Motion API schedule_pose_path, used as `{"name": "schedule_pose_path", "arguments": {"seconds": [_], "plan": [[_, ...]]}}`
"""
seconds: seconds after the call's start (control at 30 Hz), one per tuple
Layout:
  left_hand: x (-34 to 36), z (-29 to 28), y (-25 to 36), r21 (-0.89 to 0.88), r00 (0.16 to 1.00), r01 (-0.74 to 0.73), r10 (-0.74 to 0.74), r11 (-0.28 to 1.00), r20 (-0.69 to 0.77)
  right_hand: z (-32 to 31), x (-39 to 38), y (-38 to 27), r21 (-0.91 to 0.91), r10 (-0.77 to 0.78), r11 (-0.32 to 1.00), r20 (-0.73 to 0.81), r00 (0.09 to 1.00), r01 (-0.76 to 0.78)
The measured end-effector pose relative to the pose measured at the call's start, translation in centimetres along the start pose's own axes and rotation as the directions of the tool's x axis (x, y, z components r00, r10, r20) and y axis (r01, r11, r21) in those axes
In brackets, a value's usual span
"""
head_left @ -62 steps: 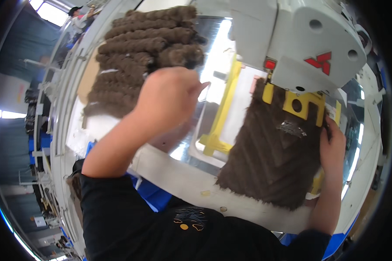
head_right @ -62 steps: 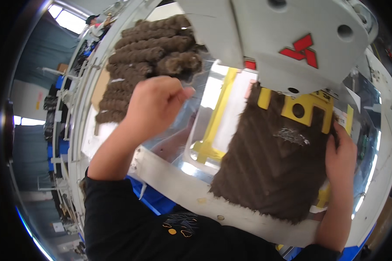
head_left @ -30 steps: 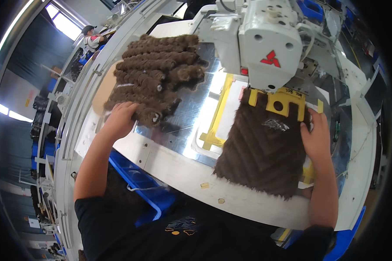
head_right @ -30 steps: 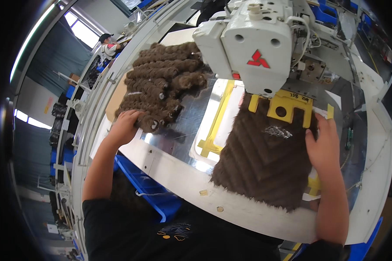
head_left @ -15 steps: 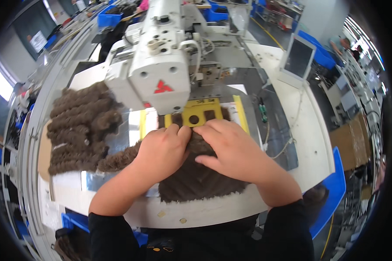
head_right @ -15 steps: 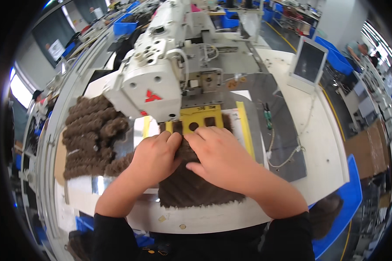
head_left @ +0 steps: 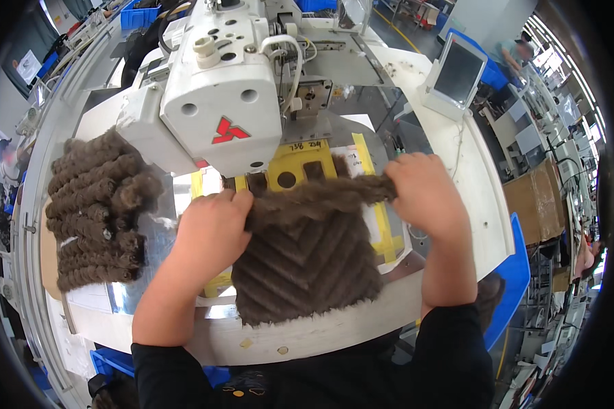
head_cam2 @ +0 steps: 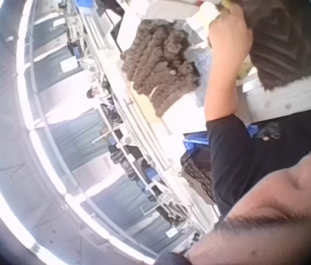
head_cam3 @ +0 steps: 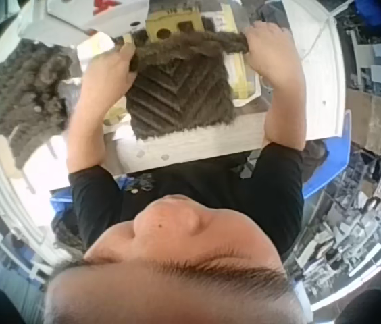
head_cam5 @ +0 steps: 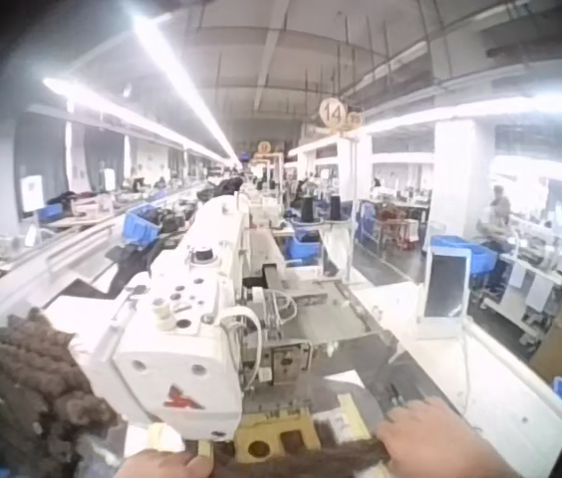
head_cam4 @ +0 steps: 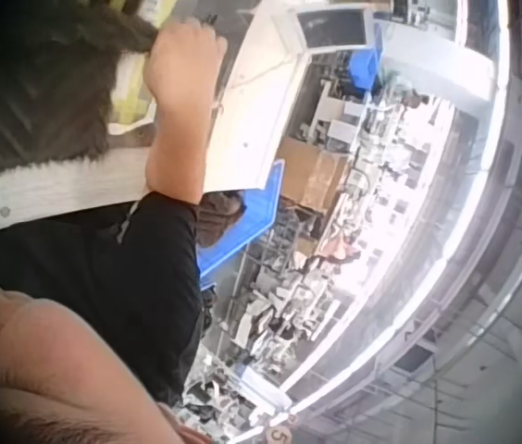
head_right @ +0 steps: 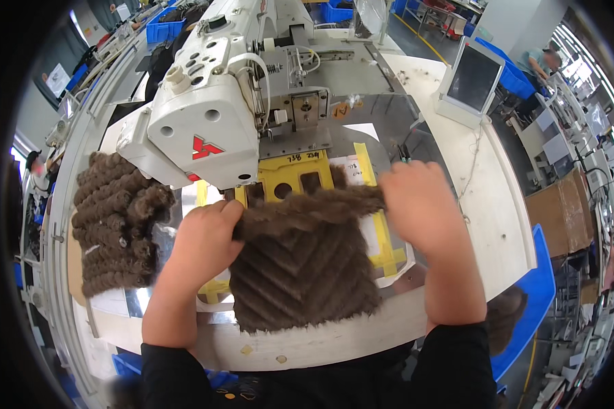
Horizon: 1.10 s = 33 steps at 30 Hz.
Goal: Sewing and assembling fur pelt strips onto a base material using an industrial sewing machine.
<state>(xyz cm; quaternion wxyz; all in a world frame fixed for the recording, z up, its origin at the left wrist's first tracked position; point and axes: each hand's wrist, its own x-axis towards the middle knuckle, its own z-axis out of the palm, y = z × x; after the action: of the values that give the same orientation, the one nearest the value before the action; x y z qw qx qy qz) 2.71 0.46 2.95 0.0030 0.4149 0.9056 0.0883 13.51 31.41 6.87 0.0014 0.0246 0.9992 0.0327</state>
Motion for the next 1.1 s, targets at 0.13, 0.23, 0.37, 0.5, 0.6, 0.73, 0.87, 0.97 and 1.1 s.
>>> {"name": "schedule_pose_path", "arguments": {"seconds": [0.13,0.23,0.37,0.5,0.6,0.73,0.87,0.97,1.1], "plan": [[-0.2,0.7,1.8,-0.093,0.995,-0.077,0.082,0.993,0.057,2.1,1.1,-4.7,0.282,-0.431,0.828,-0.231,0.872,0.484],[-0.2,0.7,2.7,-0.169,0.989,-0.114,0.127,0.979,0.072,3.1,0.9,-7.0,0.419,-0.482,0.739,-0.219,0.848,0.528],[-0.4,-0.4,0.9,-0.232,0.991,-0.09,0.065,0.968,-0.117,2.1,1.1,-5.3,0.409,-0.413,0.808,-0.118,0.903,0.423],[-0.1,-2.2,-0.1,-0.387,0.976,0.017,-0.1,0.922,-0.194,0.3,0.4,-1.9,0.395,-0.234,0.883,-0.095,0.968,0.253],[-0.4,-2.3,-1.3,-0.626,0.975,-0.006,-0.133,0.78,-0.175,-0.9,0.4,-1.4,0.447,-0.217,0.868,-0.056,0.975,0.218],[-0.4,-1.0,-1.8,-0.852,0.991,-0.112,0.0,0.512,-0.131,-1.3,0.4,-1.5,0.636,-0.291,0.738,0.0,0.957,0.224],[-1.0,-1.0,-1.9,-0.937,0.963,-0.263,0.003,0.231,-0.269,-1.6,0.4,-1.2,0.657,-0.312,0.712,-0.021,0.95,0.248],[-1.5,-1.1,-2.0,-0.954,0.962,-0.265,-0.025,0.139,-0.271,-1.7,0.6,-0.9,0.667,-0.286,0.713,-0.008,0.958,0.218],[-1.6,-1.8,-1.4,-0.929,0.963,-0.215,-0.092,0.302,-0.253,-1.7,0.6,-0.9,0.672,-0.29,0.711,0.015,0.957,0.205]]}}
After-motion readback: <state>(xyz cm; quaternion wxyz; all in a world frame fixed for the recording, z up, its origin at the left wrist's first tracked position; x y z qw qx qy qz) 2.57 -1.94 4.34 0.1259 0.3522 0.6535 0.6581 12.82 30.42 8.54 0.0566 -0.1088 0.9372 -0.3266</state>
